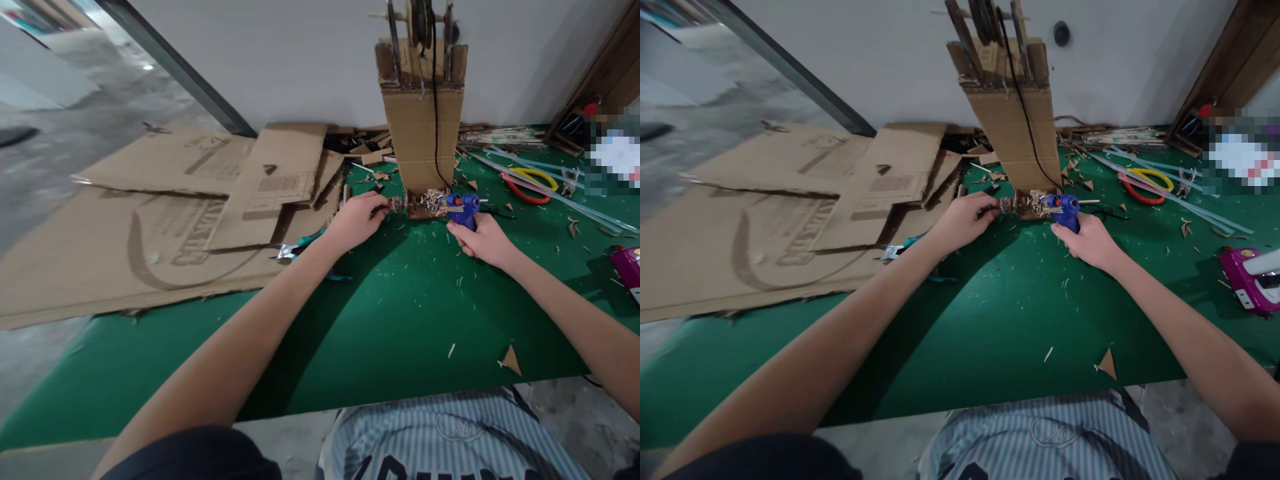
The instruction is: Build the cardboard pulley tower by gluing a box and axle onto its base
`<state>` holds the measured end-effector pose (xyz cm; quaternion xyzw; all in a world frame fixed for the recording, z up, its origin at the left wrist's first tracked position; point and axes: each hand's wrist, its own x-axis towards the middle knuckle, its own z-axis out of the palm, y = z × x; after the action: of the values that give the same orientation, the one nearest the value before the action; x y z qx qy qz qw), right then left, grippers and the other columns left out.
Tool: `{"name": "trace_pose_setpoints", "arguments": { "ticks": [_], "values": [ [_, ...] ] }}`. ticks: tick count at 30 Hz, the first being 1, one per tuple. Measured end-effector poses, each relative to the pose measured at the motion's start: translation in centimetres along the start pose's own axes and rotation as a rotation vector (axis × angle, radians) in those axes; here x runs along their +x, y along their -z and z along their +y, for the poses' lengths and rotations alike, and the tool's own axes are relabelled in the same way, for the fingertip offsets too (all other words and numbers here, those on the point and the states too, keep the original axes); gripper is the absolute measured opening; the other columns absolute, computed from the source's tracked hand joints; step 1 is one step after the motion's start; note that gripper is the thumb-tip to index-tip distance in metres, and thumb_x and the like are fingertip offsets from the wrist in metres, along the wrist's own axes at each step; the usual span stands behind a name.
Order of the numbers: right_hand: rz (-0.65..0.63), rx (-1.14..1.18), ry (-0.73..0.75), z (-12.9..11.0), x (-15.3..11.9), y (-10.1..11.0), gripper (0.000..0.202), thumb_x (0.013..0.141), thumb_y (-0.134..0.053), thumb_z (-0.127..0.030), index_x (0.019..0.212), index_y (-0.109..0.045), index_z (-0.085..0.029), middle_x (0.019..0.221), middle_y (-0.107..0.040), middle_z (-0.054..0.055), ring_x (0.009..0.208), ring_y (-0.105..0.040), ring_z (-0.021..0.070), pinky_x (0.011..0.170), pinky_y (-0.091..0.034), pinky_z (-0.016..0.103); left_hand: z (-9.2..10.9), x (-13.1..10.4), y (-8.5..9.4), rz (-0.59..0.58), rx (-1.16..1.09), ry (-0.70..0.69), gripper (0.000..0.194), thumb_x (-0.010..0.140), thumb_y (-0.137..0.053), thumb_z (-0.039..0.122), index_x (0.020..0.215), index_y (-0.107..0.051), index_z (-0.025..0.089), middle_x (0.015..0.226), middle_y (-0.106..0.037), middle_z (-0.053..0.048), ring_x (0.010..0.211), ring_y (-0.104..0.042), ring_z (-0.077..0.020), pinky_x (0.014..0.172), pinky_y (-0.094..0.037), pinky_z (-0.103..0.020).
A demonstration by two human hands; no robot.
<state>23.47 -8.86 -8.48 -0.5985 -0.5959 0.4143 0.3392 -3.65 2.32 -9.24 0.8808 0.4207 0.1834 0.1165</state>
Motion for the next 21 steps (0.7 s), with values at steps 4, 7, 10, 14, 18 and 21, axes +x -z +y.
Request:
{"name": "trace_pose_setpoints", "arguments": {
  "ticks": [4, 7, 10, 14, 18, 21],
  "values": [
    [-0.002, -0.051, 0.022, 0.0, 0.1, -0.1, 0.033, 0.095, -0.062, -0.044, 0.073, -0.049, -0.022, 0.053, -0.052, -0.004, 0.043, -0.051, 0.0087, 0.049, -0.042, 0.026, 0.0, -0.1, 0.1, -0.01, 0.006, -0.002, 0.023, 0.093, -0.047, 0.023, 0.096, -0.069, 0.016, 0.099, -0.068, -0.012, 0.094, -0.067, -0.0266, 0.088, -0.052, -0.039],
    [0.008, -0.07, 0.019, -0.1, 0.1, -0.2, 0.033, 0.096, -0.061, -0.043, 0.073, -0.049, -0.022, 0.052, -0.053, -0.004, 0.043, -0.051, 0.0089, 0.051, -0.043, 0.026, 0.0, 0.0, 0.1, -0.015, 0.011, 0.002, 0.023, 0.093, -0.047, 0.023, 0.096, -0.069, 0.016, 0.099, -0.069, -0.012, 0.093, -0.067, -0.0266, 0.087, -0.052, -0.039],
    [0.012, -0.085, 0.028, -0.2, 0.1, -0.2, 0.034, 0.096, -0.059, -0.043, 0.072, -0.049, -0.022, 0.051, -0.053, -0.004, 0.043, -0.052, 0.0092, 0.051, -0.043, 0.026, 0.0, 0.0, 0.0, -0.022, 0.008, 0.001, 0.023, 0.093, -0.047, 0.023, 0.096, -0.069, 0.016, 0.099, -0.069, -0.012, 0.094, -0.067, -0.0268, 0.088, -0.052, -0.039],
    [0.014, -0.095, 0.011, -0.5, -0.1, -0.2, 0.034, 0.097, -0.059, -0.04, 0.071, -0.048, -0.022, 0.048, -0.052, -0.005, 0.043, -0.051, 0.009, 0.052, -0.043, 0.026, 0.1, -0.2, 0.2, -0.032, 0.019, 0.002, 0.024, 0.093, -0.047, 0.022, 0.097, -0.07, 0.015, 0.099, -0.069, -0.012, 0.095, -0.067, -0.0268, 0.089, -0.053, -0.039],
    [-0.014, -0.059, -0.044, -1.4, -0.4, -0.1, 0.032, 0.098, -0.059, -0.037, 0.072, -0.048, -0.022, 0.048, -0.053, -0.005, 0.042, -0.051, 0.0085, 0.05, -0.042, 0.026, 0.2, -0.3, 0.5, -0.06, 0.042, -0.017, 0.026, 0.094, -0.045, 0.022, 0.097, -0.07, 0.014, 0.1, -0.07, -0.013, 0.096, -0.068, -0.0277, 0.089, -0.053, -0.04],
    [-0.029, -0.041, -0.056, -1.8, -0.5, 0.0, 0.031, 0.099, -0.058, -0.034, 0.072, -0.048, -0.023, 0.048, -0.052, -0.005, 0.042, -0.049, 0.0079, 0.049, -0.041, 0.025, 0.3, -0.4, 0.5, -0.072, 0.053, -0.029, 0.029, 0.097, -0.043, 0.024, 0.099, -0.07, 0.014, 0.103, -0.07, -0.015, 0.101, -0.068, -0.0298, 0.091, -0.054, -0.042]
  ]
}}
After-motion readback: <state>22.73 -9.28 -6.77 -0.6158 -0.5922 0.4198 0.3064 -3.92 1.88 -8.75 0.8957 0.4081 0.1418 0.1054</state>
